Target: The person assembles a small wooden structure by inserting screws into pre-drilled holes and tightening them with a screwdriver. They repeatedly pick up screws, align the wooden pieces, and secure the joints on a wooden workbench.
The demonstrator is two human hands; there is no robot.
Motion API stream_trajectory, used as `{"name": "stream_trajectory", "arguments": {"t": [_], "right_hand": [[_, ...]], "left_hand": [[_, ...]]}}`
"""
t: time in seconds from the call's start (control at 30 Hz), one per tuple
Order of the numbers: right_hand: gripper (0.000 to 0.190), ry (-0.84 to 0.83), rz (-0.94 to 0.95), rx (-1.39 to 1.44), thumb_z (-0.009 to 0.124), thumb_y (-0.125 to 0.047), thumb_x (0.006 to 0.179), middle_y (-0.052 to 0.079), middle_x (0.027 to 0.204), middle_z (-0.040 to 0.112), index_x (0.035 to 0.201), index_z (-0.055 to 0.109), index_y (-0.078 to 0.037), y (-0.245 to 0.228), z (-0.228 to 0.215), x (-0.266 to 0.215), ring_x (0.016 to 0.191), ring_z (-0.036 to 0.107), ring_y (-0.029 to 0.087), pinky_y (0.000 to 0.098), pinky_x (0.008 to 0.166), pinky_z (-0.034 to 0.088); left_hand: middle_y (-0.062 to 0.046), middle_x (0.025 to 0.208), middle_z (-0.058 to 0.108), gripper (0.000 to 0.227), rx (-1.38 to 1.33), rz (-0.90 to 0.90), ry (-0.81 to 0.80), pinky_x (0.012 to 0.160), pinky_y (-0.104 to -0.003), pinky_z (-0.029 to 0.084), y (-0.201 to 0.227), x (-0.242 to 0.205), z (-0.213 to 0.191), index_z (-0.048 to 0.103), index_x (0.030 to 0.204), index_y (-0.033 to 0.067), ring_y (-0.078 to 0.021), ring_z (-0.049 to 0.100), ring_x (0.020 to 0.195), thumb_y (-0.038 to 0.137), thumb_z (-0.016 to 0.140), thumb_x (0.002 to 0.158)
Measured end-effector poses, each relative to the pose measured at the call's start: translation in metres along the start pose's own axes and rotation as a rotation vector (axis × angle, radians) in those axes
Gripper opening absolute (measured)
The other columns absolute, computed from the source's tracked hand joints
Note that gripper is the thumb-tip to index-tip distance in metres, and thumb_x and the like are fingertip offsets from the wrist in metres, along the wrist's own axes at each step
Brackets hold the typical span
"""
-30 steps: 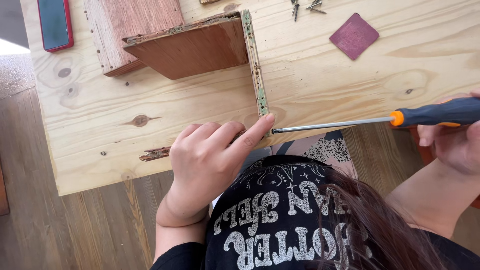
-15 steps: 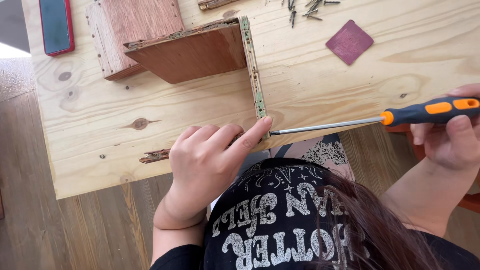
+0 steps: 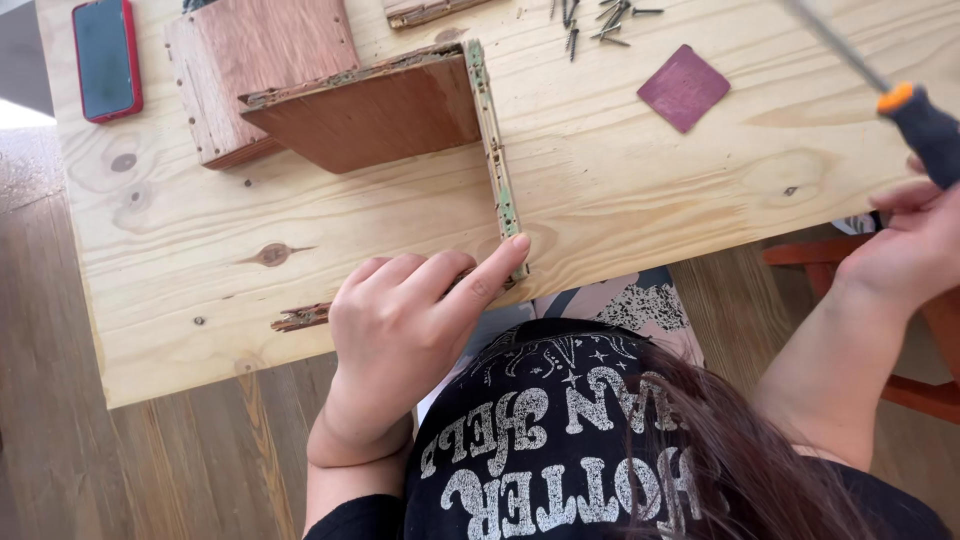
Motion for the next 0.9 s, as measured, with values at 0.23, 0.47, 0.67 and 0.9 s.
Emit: {"name": "stream_trajectory", "arguments": {"t": [0.23,0.47,0.67,0.9], "right_hand": [[0.041,-0.202,-0.882,-0.717,0.081,0.011,0.099,0.027,0.127,0.070,0.138,0.068,0.011,-0.019,0.020,-0.010,0.114,0.065,0.044,0.0552,0.103,0.037],[0.030,-0.461,-0.957,-0.577,0.076,0.011,0.104,0.026,0.127,0.072,0.132,0.068,0.013,-0.086,0.078,-0.019,0.116,0.065,0.044,0.0525,0.105,0.049],[0.032,-0.916,-0.749,-0.774,0.065,-0.015,0.103,0.012,0.122,0.073,0.131,0.071,-0.001,-0.105,0.204,-0.003,0.093,0.066,0.025,0.0419,0.084,0.049],[0.036,-1.058,-0.736,-1.285,0.067,-0.036,0.089,0.008,0.120,0.070,0.120,0.072,-0.020,-0.035,0.306,0.039,0.112,0.063,0.031,0.0486,0.085,0.051]], "left_hand": [[0.010,0.078,0.058,0.032,-0.008,-0.005,0.000,0.056,-0.030,0.040,0.000,0.001,0.001,0.076,0.125,0.0295,-0.0143,0.048,0.060,0.009,0.064,0.104],[0.010,0.078,0.059,0.032,0.000,-0.007,0.013,0.057,-0.030,0.042,0.001,0.002,0.000,0.077,0.123,0.0303,-0.0136,0.049,0.059,0.009,0.064,0.102],[0.011,0.077,0.058,0.026,0.023,-0.006,0.035,0.055,-0.030,0.042,0.001,0.001,-0.002,0.077,0.122,0.0308,-0.0132,0.049,0.059,0.016,0.067,0.103],[0.011,0.078,0.059,0.029,0.009,-0.005,0.026,0.055,-0.031,0.042,-0.001,-0.003,0.000,0.075,0.126,0.0308,-0.0131,0.051,0.060,0.017,0.068,0.102]]}}
Point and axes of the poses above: each hand's wrist, its own x-axis towards the middle knuckle, its own z-axis out of the palm, y = z × x, the point moved 5 cm from there along x, towards the middle knuckle
